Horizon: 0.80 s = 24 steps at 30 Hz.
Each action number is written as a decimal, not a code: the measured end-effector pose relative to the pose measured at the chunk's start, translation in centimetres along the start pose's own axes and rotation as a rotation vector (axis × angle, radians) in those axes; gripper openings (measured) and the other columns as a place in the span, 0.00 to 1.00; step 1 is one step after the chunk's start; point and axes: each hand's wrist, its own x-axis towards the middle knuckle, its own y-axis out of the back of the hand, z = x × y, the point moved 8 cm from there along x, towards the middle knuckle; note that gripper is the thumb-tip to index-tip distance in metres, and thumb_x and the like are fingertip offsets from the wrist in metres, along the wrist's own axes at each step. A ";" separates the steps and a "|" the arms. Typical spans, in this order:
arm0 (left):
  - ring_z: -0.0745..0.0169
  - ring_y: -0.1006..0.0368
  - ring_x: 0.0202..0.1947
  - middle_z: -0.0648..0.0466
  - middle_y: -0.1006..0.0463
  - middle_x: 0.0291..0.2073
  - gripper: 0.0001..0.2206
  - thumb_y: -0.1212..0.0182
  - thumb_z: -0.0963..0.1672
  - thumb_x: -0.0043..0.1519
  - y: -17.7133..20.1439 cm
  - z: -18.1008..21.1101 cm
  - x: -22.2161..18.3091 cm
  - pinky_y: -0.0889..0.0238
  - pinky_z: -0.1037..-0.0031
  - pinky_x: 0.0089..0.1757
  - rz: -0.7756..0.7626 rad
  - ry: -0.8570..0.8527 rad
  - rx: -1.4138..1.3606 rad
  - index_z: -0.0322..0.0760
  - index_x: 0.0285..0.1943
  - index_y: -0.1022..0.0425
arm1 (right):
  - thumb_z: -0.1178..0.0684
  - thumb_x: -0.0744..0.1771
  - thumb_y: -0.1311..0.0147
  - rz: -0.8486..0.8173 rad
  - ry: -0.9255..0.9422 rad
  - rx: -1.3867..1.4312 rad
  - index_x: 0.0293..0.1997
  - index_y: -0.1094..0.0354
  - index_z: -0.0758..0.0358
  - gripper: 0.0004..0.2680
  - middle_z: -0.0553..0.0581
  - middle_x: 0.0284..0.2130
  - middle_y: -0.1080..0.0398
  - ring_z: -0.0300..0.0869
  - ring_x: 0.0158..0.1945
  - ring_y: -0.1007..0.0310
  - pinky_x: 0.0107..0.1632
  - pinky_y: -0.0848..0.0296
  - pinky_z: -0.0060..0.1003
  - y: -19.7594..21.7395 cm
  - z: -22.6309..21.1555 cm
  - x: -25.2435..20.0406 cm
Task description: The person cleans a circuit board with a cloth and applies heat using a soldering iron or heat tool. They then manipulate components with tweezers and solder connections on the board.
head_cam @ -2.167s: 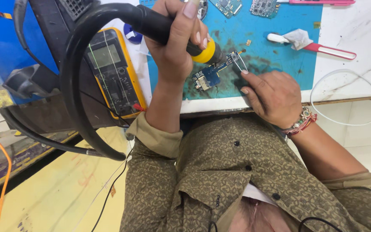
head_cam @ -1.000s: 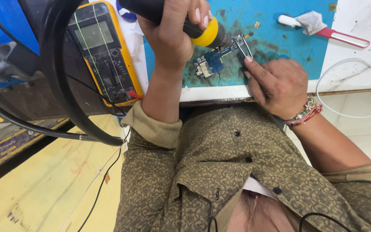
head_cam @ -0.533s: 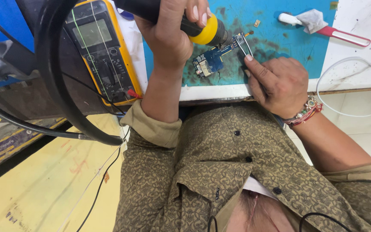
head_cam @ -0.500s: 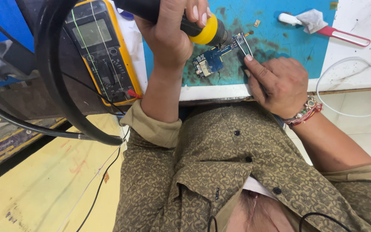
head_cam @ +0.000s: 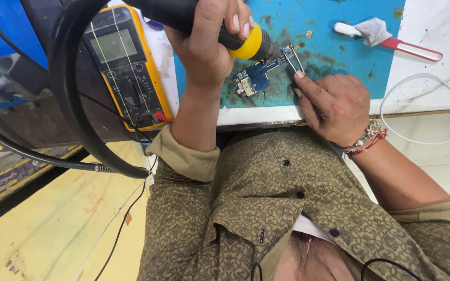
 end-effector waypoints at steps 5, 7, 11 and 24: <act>0.56 0.31 0.24 0.49 0.31 0.24 0.07 0.46 0.38 0.72 0.0 -0.1 0.1 0.35 0.66 0.33 0.003 -0.003 -0.016 0.30 0.39 0.28 | 0.57 0.67 0.36 0.006 -0.002 -0.004 0.62 0.27 0.58 0.15 0.52 0.28 0.34 0.48 0.32 0.35 0.37 0.37 0.44 0.0 0.0 0.0; 0.56 0.31 0.24 0.49 0.31 0.24 0.07 0.46 0.38 0.72 0.0 0.0 0.1 0.34 0.65 0.33 -0.013 -0.010 -0.016 0.30 0.40 0.28 | 0.57 0.67 0.36 0.007 -0.003 0.002 0.63 0.27 0.57 0.15 0.52 0.29 0.34 0.48 0.32 0.35 0.38 0.37 0.44 0.1 0.0 0.0; 0.56 0.31 0.24 0.48 0.30 0.24 0.06 0.46 0.38 0.72 0.1 0.0 0.1 0.35 0.66 0.32 -0.020 -0.025 -0.015 0.30 0.41 0.27 | 0.57 0.68 0.36 0.003 -0.004 -0.002 0.63 0.27 0.57 0.15 0.52 0.29 0.34 0.48 0.32 0.35 0.38 0.37 0.44 -0.1 0.0 -0.2; 0.56 0.31 0.24 0.48 0.30 0.24 0.06 0.45 0.38 0.72 0.1 -0.1 0.0 0.35 0.67 0.32 -0.010 -0.023 -0.035 0.30 0.41 0.27 | 0.57 0.68 0.36 -0.001 -0.011 -0.007 0.63 0.27 0.58 0.15 0.52 0.32 0.31 0.48 0.34 0.33 0.39 0.36 0.44 -0.2 0.1 -0.3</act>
